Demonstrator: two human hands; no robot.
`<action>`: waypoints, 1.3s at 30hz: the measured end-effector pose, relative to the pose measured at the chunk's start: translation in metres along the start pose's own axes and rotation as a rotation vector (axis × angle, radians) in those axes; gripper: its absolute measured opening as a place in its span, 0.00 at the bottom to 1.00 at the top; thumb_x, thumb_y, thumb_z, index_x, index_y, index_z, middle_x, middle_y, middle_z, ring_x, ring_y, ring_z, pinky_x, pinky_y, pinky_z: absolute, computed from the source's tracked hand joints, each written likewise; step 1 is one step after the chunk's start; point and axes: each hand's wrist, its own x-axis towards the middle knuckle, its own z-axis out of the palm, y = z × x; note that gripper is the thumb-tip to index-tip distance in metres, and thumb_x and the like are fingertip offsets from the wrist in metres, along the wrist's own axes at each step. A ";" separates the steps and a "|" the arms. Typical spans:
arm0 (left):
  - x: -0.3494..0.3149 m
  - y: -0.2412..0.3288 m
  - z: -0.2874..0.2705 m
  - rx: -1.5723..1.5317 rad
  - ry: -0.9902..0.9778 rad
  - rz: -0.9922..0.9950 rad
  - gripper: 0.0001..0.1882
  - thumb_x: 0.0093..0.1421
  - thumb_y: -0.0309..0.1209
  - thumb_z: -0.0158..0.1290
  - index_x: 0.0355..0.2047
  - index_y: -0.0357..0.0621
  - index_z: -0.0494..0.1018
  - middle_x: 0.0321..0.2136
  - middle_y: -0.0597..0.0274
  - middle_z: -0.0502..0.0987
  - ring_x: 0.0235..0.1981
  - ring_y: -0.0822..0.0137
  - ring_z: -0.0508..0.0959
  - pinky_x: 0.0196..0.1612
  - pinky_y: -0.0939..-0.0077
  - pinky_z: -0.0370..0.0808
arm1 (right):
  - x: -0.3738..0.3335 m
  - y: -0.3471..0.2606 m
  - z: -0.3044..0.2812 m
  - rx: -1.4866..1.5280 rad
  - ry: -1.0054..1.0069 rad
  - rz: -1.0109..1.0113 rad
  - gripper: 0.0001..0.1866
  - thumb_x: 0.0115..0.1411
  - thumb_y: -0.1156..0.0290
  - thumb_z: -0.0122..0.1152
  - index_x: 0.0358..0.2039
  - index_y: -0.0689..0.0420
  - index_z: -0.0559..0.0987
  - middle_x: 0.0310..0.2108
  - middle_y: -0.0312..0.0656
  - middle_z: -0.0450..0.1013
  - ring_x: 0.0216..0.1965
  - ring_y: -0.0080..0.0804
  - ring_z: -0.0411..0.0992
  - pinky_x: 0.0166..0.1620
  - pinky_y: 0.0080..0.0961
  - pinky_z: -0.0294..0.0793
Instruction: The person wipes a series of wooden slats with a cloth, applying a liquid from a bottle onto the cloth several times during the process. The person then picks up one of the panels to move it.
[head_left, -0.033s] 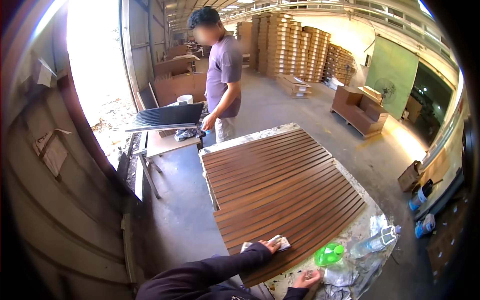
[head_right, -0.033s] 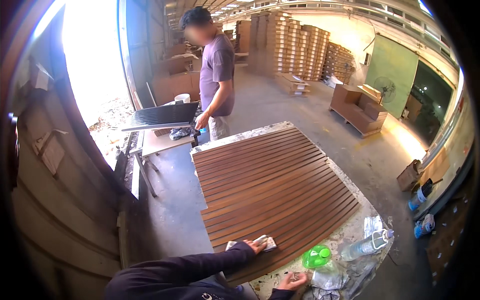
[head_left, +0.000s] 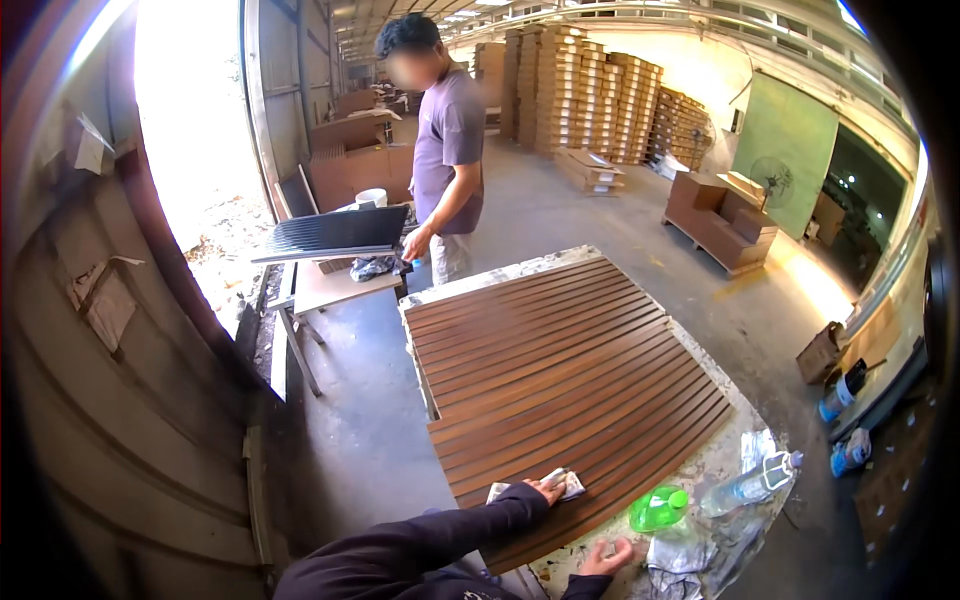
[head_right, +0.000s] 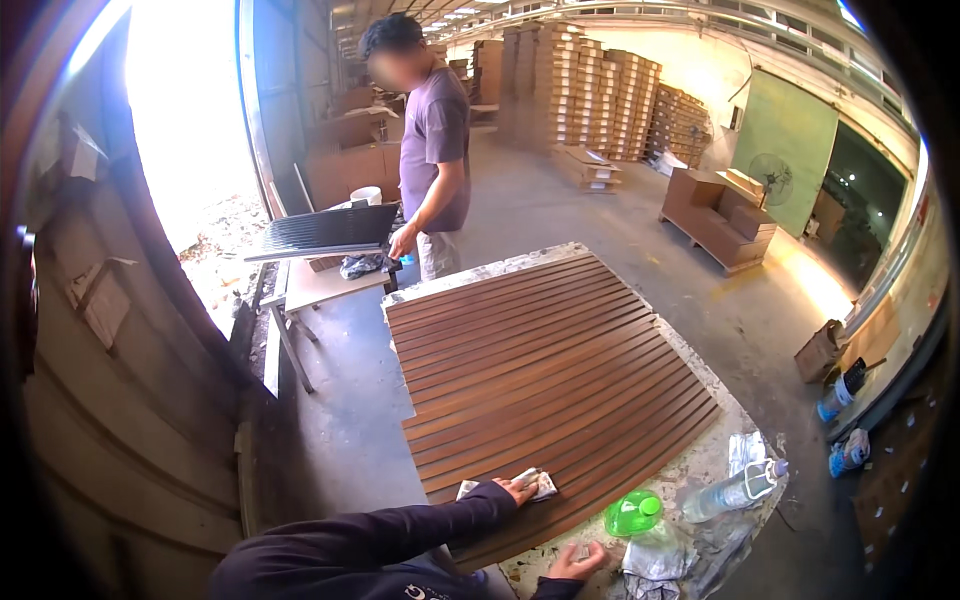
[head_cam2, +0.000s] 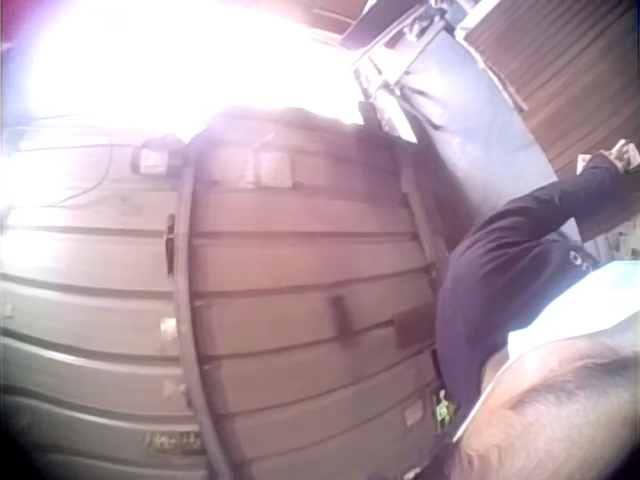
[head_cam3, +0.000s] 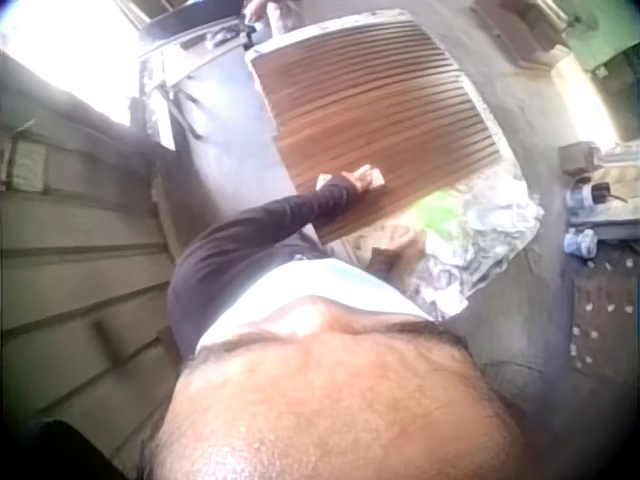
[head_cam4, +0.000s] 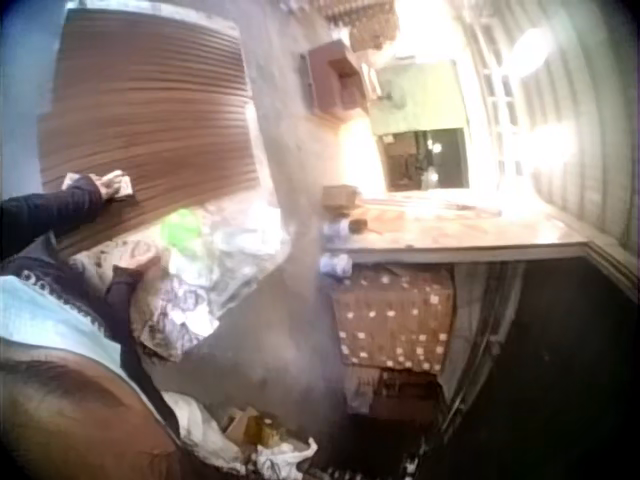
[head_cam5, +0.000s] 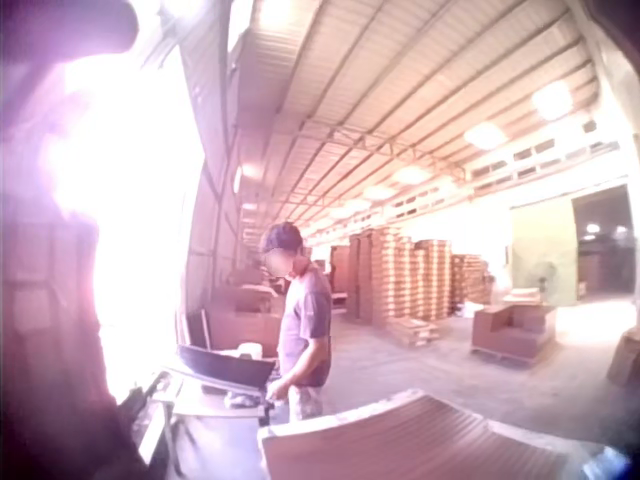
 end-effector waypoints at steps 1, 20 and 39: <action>-0.006 0.008 -0.010 0.018 -0.054 -0.057 0.24 0.62 0.33 0.36 0.60 0.50 0.58 0.44 0.47 0.70 0.40 0.54 0.77 0.40 0.63 0.74 | 0.001 -0.016 0.001 -0.020 -0.118 -0.007 0.24 0.47 0.73 0.62 0.45 0.61 0.66 0.41 0.52 0.64 0.44 0.49 0.63 0.49 0.42 0.62; -0.111 -0.008 -0.011 0.042 0.202 -0.011 0.24 0.51 0.27 0.49 0.51 0.51 0.67 0.28 0.56 0.73 0.23 0.52 0.75 0.26 0.62 0.73 | 0.051 -0.057 0.025 -0.412 -0.406 -0.113 0.31 0.54 0.59 0.54 0.58 0.50 0.61 0.63 0.51 0.51 0.61 0.51 0.53 0.60 0.53 0.50; -0.106 -0.017 -0.013 0.190 0.002 -0.007 0.30 0.45 0.26 0.50 0.53 0.53 0.68 0.33 0.59 0.75 0.20 0.56 0.75 0.27 0.65 0.75 | 0.054 -0.060 0.017 -0.488 -0.415 -0.094 0.31 0.52 0.58 0.51 0.57 0.52 0.63 0.62 0.47 0.53 0.61 0.46 0.54 0.61 0.51 0.49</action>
